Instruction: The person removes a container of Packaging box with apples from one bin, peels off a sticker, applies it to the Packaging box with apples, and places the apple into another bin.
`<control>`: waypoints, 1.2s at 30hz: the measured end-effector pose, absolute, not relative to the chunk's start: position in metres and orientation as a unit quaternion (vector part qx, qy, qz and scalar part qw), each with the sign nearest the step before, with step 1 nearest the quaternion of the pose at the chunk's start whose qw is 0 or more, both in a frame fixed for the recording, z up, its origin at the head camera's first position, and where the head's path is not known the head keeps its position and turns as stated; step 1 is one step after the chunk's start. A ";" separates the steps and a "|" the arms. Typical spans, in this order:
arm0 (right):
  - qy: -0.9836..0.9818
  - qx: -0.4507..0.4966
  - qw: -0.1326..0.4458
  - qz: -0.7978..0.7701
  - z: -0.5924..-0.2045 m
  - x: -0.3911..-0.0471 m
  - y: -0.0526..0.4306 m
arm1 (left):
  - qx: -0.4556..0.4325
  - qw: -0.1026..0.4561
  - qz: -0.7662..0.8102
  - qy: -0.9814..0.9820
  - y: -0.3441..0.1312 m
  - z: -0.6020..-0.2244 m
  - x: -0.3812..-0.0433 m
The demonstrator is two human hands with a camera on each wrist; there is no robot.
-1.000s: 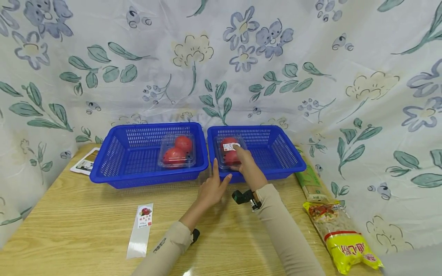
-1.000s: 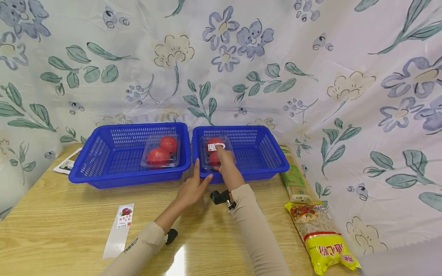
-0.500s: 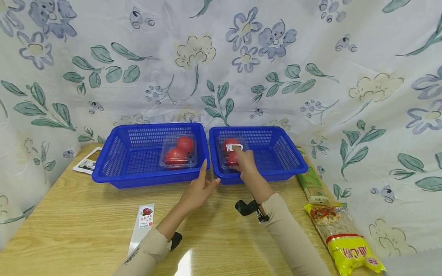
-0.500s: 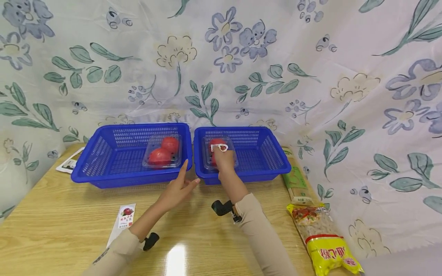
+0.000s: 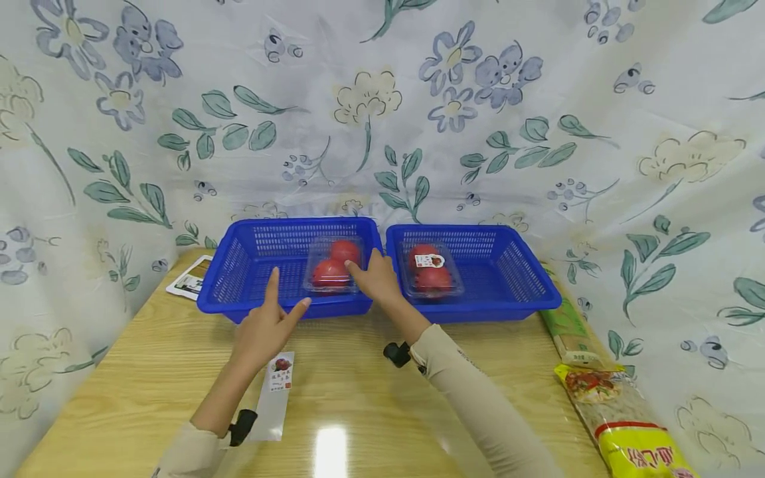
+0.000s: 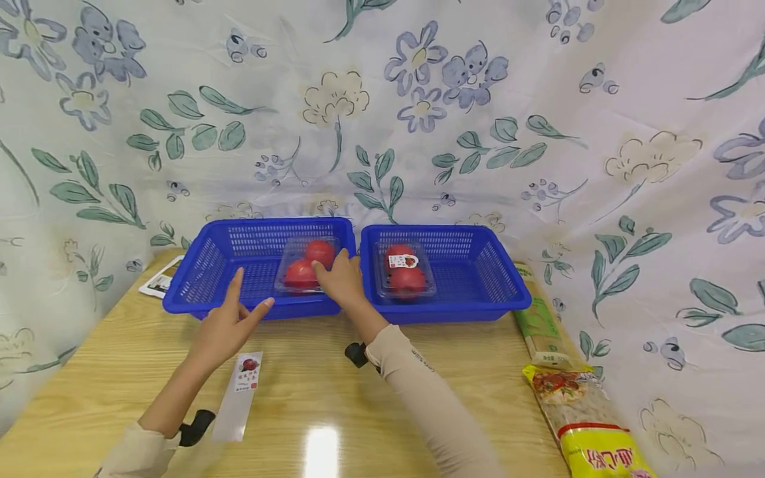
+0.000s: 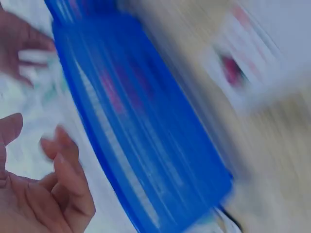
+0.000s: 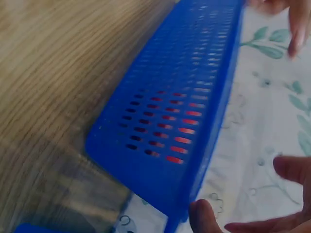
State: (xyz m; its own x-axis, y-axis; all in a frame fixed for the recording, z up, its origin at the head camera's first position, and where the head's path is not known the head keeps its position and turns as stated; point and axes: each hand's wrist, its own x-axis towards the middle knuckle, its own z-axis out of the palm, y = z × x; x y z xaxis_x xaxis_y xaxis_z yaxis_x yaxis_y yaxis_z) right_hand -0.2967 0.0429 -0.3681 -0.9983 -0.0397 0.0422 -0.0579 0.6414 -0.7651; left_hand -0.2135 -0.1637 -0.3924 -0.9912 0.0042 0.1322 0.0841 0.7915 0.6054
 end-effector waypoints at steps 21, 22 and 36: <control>-0.942 0.035 -0.089 0.321 -0.395 -0.329 0.013 | 0.103 -0.022 -0.299 -0.948 -0.282 -0.434 -0.220; -0.941 0.031 -0.088 0.324 -0.396 -0.330 0.012 | 0.102 -0.022 -0.316 -0.943 -0.283 -0.435 -0.221; -0.896 -0.004 -0.106 0.431 -0.455 -0.392 0.002 | 0.086 0.021 -0.511 -0.855 -0.287 -0.445 -0.226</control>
